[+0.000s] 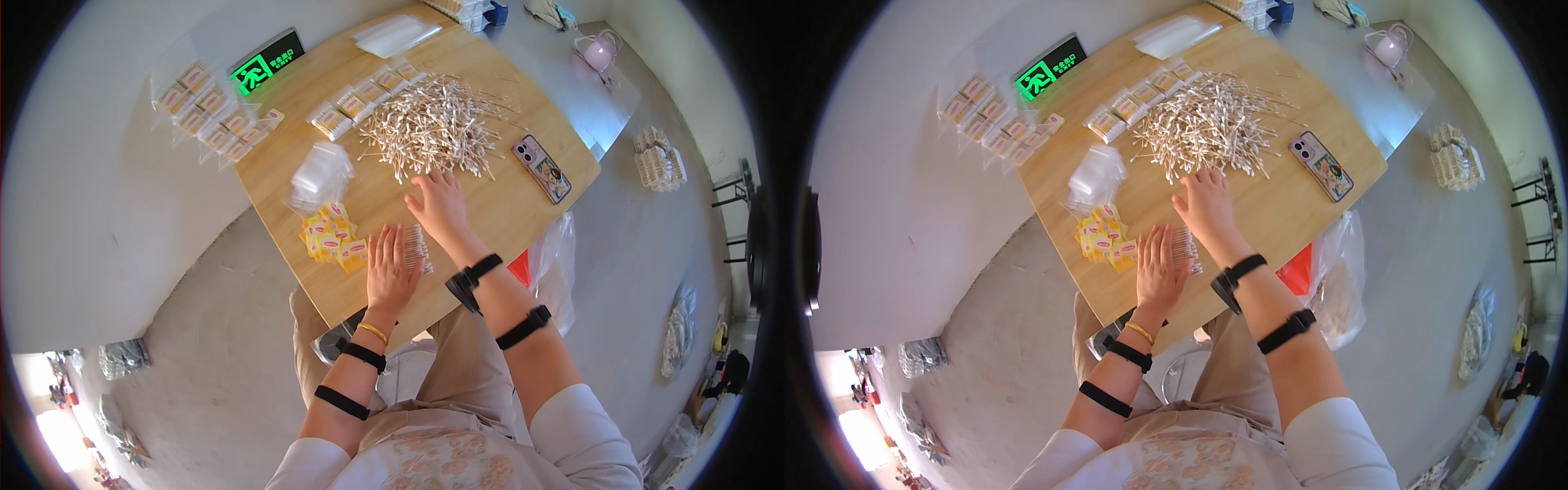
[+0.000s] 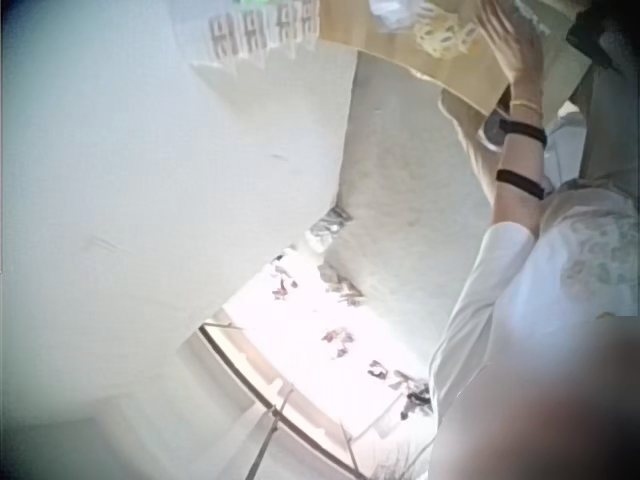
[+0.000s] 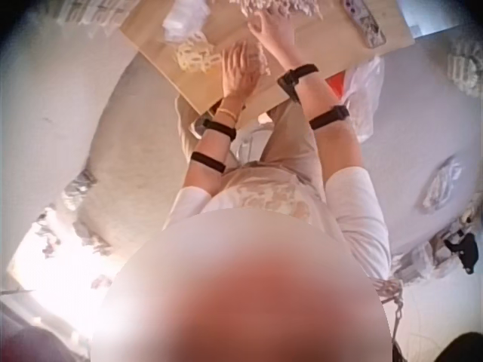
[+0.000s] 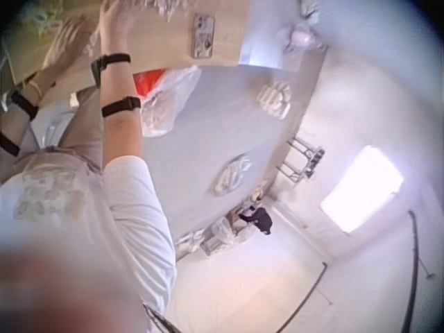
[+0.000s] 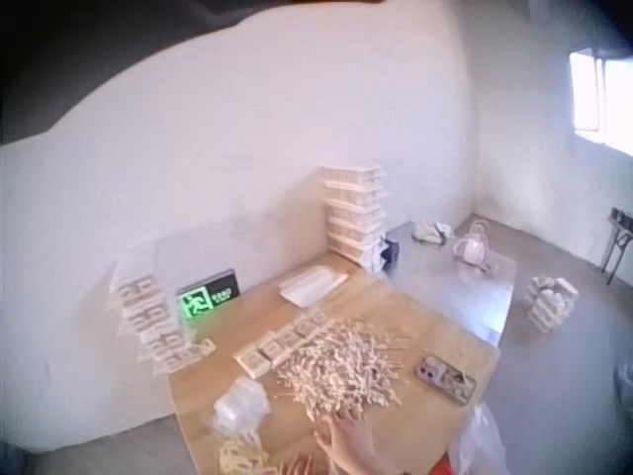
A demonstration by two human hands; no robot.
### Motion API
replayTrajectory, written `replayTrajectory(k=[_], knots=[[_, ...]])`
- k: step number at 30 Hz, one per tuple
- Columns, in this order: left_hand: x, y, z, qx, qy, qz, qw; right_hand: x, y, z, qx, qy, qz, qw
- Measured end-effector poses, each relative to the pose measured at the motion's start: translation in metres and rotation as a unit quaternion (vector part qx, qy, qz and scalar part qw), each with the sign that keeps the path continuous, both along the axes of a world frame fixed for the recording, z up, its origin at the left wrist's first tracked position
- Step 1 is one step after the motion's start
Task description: Aligning and bundling small wooden sticks or toothpicks into plastic packaging.
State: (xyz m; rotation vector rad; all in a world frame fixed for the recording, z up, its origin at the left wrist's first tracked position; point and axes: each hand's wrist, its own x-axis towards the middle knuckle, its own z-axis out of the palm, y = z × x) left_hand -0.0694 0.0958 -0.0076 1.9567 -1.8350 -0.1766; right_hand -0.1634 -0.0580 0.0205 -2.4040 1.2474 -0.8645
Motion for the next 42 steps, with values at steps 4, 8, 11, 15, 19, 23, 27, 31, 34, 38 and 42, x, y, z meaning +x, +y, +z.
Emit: replayTrajectory(k=[4, 8, 11, 15, 19, 23, 27, 31, 34, 38, 42], knots=[[-0.002, 0.0, 0.001, -0.005, 0.023, 0.011, 1.0, 0.039, -0.022, 0.006, -0.028, 0.184, -0.076, 0.98], [-0.005, 0.0, 0.004, -0.014, 0.046, 0.009, 0.999, 0.053, -0.039, 0.0, -0.02, 0.212, -0.143, 0.967], [-0.005, -0.001, 0.004, -0.017, 0.058, 0.007, 0.998, 0.052, -0.045, -0.005, -0.001, 0.193, -0.149, 0.97], [-0.001, 0.002, 0.001, 0.001, 0.052, 0.017, 0.998, 0.032, -0.027, -0.008, 0.0, 0.179, -0.132, 0.975], [0.0, 0.003, 0.002, -0.011, 0.055, 0.017, 0.998, 0.003, -0.003, -0.005, 0.041, 0.132, -0.038, 0.99], [-0.002, 0.001, 0.005, -0.031, 0.06, 0.009, 0.998, -0.013, 0.013, 0.0, 0.057, 0.144, 0.058, 0.986], [-0.003, -0.001, 0.007, 0.006, 0.02, 0.015, 1.0, -0.022, 0.009, 0.001, 0.026, 0.161, 0.128, 0.978], [-0.004, -0.002, 0.011, 0.051, -0.048, 0.007, 0.998, -0.022, 0.003, 0.008, 0.027, 0.141, 0.163, 0.976], [-0.003, -0.002, 0.012, 0.067, -0.054, 0.013, 0.996, -0.017, -0.004, 0.008, 0.022, 0.101, 0.173, 0.98], [-0.005, -0.003, 0.011, 0.058, -0.043, 0.016, 0.997, -0.01, -0.013, 0.0, 0.01, 0.075, 0.174, 0.982], [-0.004, -0.002, 0.012, 0.055, -0.032, 0.018, 0.998, -0.007, -0.016, -0.005, 0.041, 0.083, 0.14, 0.986]])
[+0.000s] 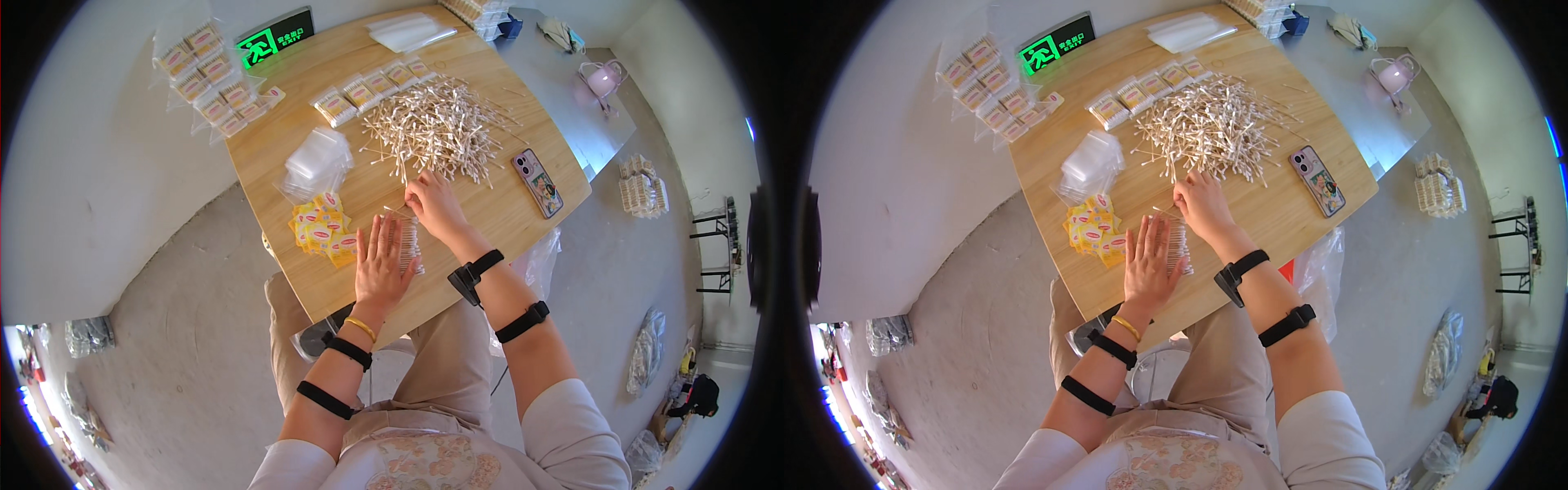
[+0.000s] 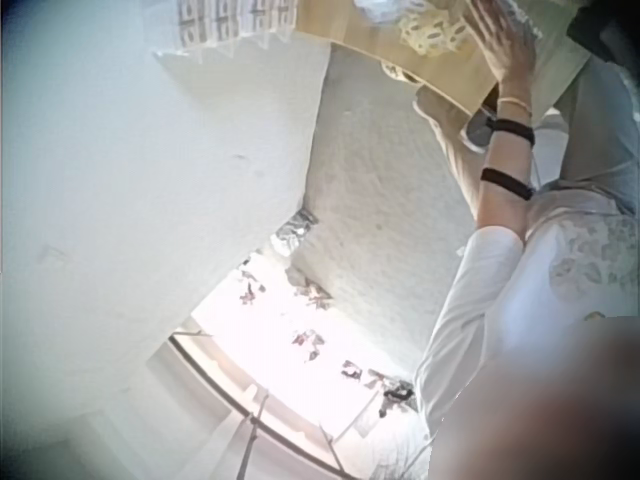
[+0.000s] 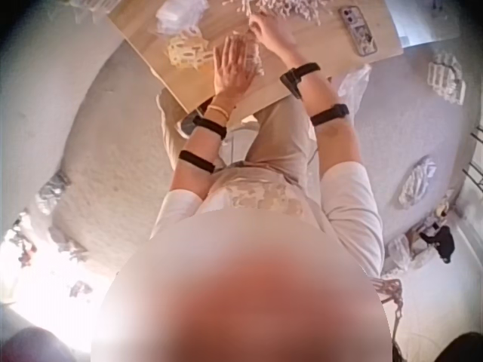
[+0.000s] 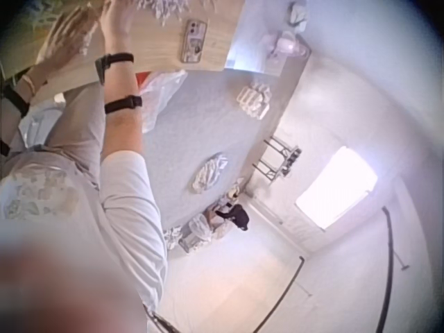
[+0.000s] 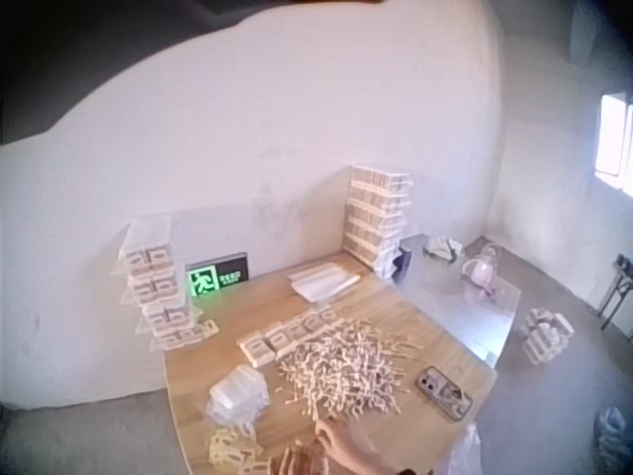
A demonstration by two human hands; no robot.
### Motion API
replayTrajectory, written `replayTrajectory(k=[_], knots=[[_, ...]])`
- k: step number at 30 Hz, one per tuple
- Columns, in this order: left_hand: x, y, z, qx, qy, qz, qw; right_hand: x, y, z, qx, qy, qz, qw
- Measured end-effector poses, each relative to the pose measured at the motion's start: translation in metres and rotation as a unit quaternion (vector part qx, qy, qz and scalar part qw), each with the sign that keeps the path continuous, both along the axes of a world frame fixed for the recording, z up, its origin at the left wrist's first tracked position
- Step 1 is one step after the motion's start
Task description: Aligning and bundling small wooden sticks or toothpicks into plastic packaging.
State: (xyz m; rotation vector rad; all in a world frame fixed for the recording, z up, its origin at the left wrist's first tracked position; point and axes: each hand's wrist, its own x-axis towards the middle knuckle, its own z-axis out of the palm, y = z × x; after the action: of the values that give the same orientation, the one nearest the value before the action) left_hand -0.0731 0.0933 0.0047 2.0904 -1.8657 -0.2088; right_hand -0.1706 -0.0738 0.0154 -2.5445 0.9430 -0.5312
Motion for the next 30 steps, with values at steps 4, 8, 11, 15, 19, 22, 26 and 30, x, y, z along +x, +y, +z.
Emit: replayTrajectory(k=[4, 8, 11, 15, 19, 22, 26, 30], knots=[[0.001, -0.001, -0.004, 0.002, 0.009, -0.001, 1.0, -0.005, -0.001, -0.001, -0.028, 0.008, 0.004, 1.0], [0.004, -0.009, -0.001, -0.021, 0.01, -0.009, 1.0, -0.009, -0.003, -0.001, -0.02, 0.049, 0.051, 0.997], [0.014, -0.022, -0.001, -0.002, -0.043, -0.032, 0.999, -0.009, -0.001, -0.003, -0.049, 0.03, 0.052, 0.997], [0.017, -0.028, -0.004, 0.003, -0.044, -0.034, 0.998, -0.021, -0.006, -0.003, -0.045, 0.072, 0.051, 0.995], [0.012, -0.025, -0.004, 0.001, -0.061, -0.002, 0.998, -0.025, -0.006, 0.004, -0.074, 0.11, -0.01, 0.991], [0.01, -0.024, 0.001, 0.018, -0.055, 0.016, 0.998, -0.02, -0.003, 0.004, -0.084, 0.126, -0.032, 0.988], [0.013, -0.026, 0.002, 0.014, -0.042, 0.012, 0.999, -0.012, 0.0, 0.003, -0.084, 0.102, -0.009, 0.991], [0.021, -0.027, -0.004, -0.005, -0.036, 0.002, 0.999, -0.011, 0.003, 0.004, -0.053, 0.08, -0.003, 0.995]])
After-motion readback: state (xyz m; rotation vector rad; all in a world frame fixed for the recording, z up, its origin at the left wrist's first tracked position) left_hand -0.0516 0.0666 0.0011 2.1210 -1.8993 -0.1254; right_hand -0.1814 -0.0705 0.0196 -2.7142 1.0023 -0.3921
